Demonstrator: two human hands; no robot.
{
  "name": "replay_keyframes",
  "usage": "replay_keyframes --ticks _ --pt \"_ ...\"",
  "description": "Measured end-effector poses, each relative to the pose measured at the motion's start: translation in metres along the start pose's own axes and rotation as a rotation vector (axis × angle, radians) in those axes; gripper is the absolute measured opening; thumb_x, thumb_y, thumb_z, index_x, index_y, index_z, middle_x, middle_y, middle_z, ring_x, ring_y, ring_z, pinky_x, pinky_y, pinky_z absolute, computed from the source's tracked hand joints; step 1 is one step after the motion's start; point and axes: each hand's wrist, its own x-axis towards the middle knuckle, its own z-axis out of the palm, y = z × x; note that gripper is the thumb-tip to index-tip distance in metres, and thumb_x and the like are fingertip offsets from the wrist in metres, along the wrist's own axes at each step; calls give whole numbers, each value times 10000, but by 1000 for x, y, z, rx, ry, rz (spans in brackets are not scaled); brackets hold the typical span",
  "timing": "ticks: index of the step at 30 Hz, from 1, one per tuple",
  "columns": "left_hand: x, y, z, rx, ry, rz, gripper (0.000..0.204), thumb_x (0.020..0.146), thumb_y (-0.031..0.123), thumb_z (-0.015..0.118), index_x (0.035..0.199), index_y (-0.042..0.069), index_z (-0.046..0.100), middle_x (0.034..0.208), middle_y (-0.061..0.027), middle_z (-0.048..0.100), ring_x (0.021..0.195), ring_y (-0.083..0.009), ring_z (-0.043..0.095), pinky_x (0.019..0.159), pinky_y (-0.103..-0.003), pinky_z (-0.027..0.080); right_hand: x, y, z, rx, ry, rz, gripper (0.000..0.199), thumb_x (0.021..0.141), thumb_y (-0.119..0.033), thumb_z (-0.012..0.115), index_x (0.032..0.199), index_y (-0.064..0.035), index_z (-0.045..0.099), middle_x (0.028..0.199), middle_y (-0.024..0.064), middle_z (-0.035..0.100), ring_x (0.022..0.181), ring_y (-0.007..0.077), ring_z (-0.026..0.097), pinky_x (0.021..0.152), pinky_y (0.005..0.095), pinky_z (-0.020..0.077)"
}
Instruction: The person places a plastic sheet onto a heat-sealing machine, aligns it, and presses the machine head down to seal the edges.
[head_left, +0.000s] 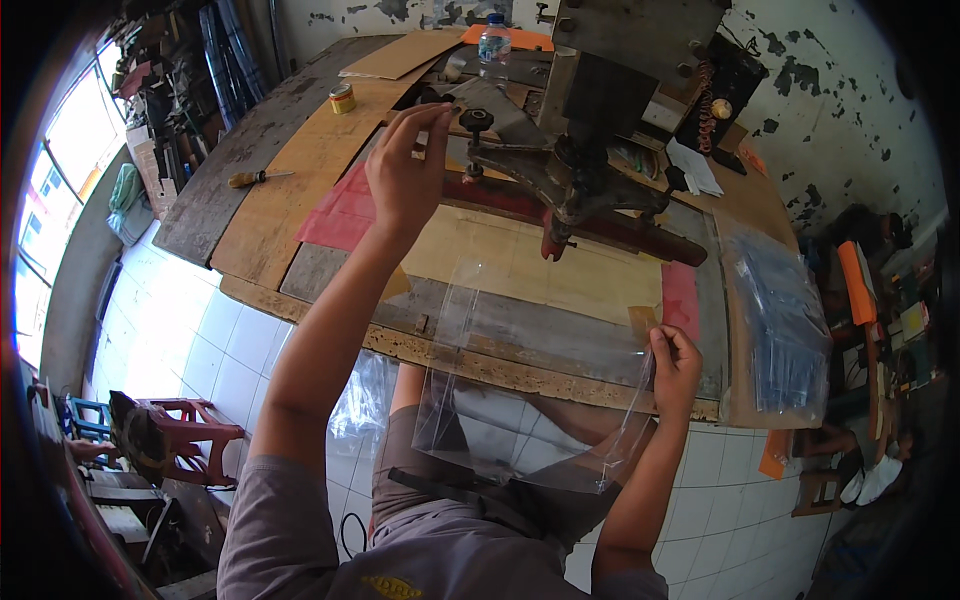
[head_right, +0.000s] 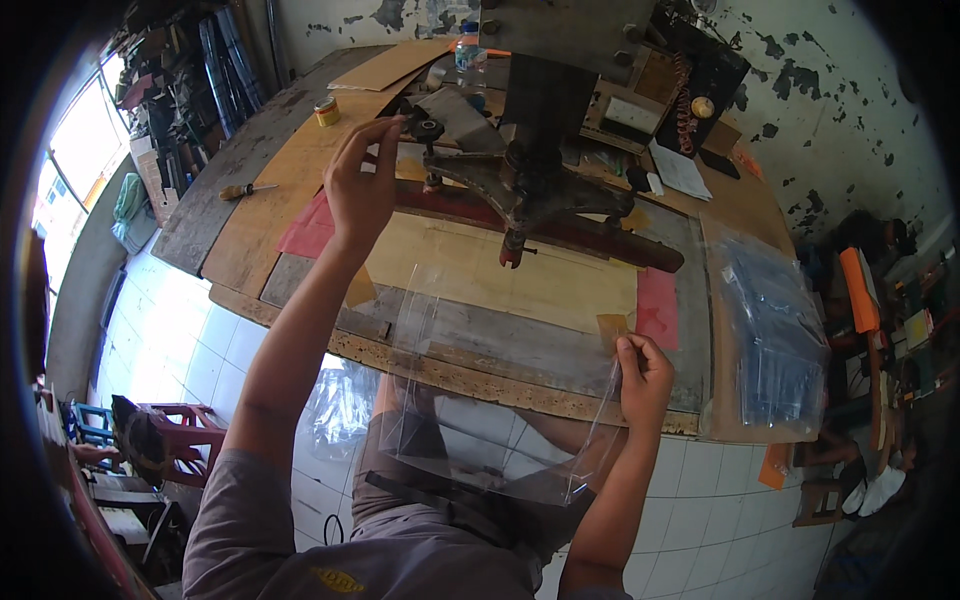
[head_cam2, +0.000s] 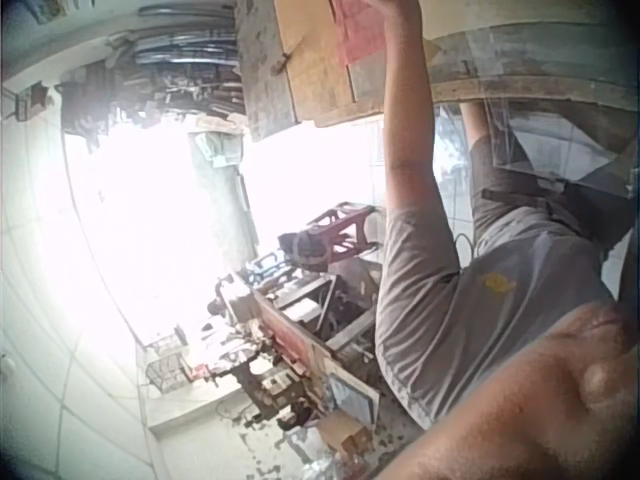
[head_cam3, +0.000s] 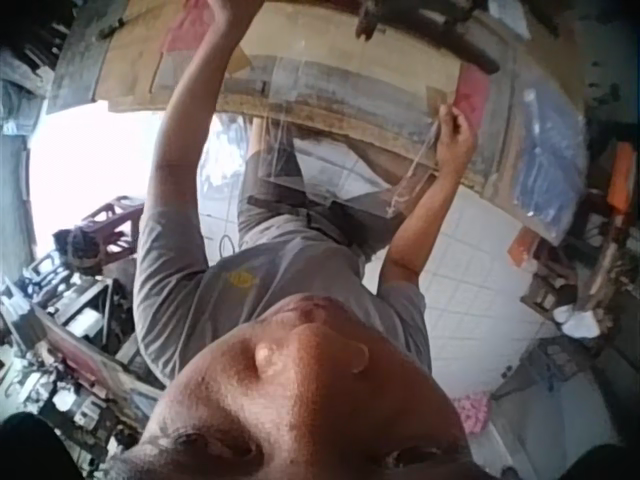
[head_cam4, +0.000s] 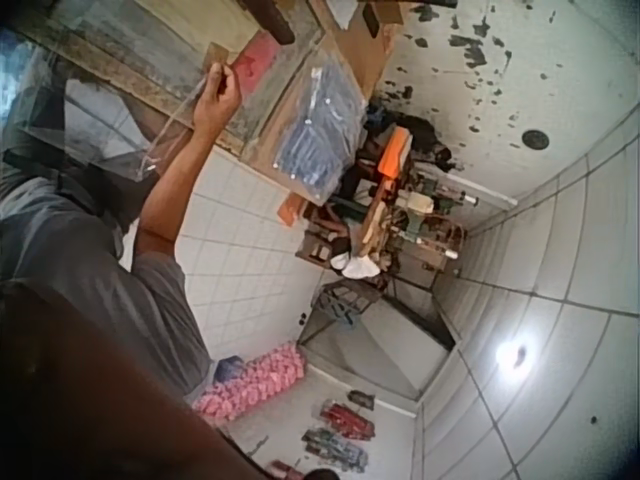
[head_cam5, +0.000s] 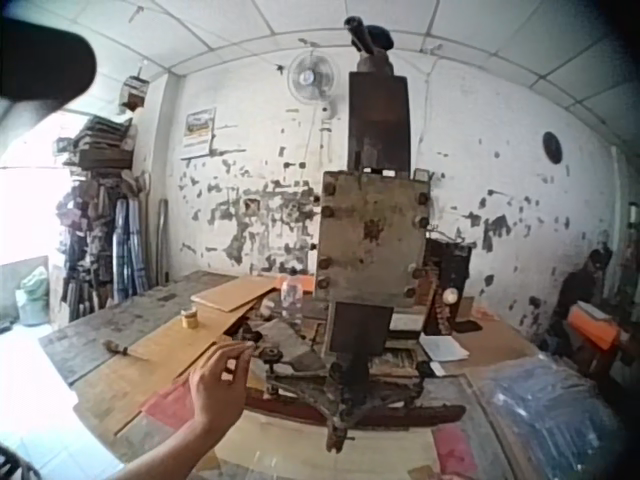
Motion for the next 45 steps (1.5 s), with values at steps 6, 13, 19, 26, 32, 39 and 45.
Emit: replay_keyframes --ticks 6,13,19,26,32,39,45 --pt "-9 10 2 -78 -6 -41 164 1000 102 722 1141 63 797 1096 -66 793 930 -148 745 764 -280 568 0 1 0 9 -8 -2 246 1036 -225 712 1036 20 740 821 -8 669 754 62 578 707 238 461" --pt "-5 1 -2 48 -36 200 185 971 60 729 1141 79 802 1130 -38 793 944 -161 764 757 -301 586 0 1 1 -27 -9 2 258 1037 -230 710 1036 26 743 817 -2 671 754 68 580 713 244 464" --pt "4 -9 -12 188 -86 399 185 929 60 754 1104 97 801 1138 -17 788 961 -203 769 786 -337 610 -1 0 3 -23 -10 -53 262 1034 -234 714 1032 26 743 813 2 679 749 72 586 712 247 468" --pt "25 0 -34 270 -209 522 264 923 79 762 1186 101 769 1170 -10 770 985 -224 752 848 -354 602 1 2 1 12 -21 -65 264 1035 -241 716 1038 21 744 811 -5 675 747 61 584 702 238 460" --pt "-26 26 -71 176 -251 32 504 924 243 794 1385 91 659 1166 -101 739 1045 -264 721 885 -386 579 0 5 2 65 -37 -70 270 1040 -250 714 1048 19 738 817 -9 666 755 60 578 708 236 457" --pt "-103 31 -92 -51 -806 -324 653 966 340 753 1455 -48 561 1385 -229 667 1344 -278 607 1132 -424 456 -4 4 -2 87 8 -219 220 1068 -199 663 1043 15 703 885 3 650 823 77 574 760 253 458" --pt "-102 37 -98 -628 -920 -772 360 1028 127 696 1337 -46 626 1217 -157 764 1188 -183 692 1044 -348 523 -5 3 -3 151 6 -205 187 1079 -165 637 1058 15 684 903 10 636 836 89 579 780 259 465"
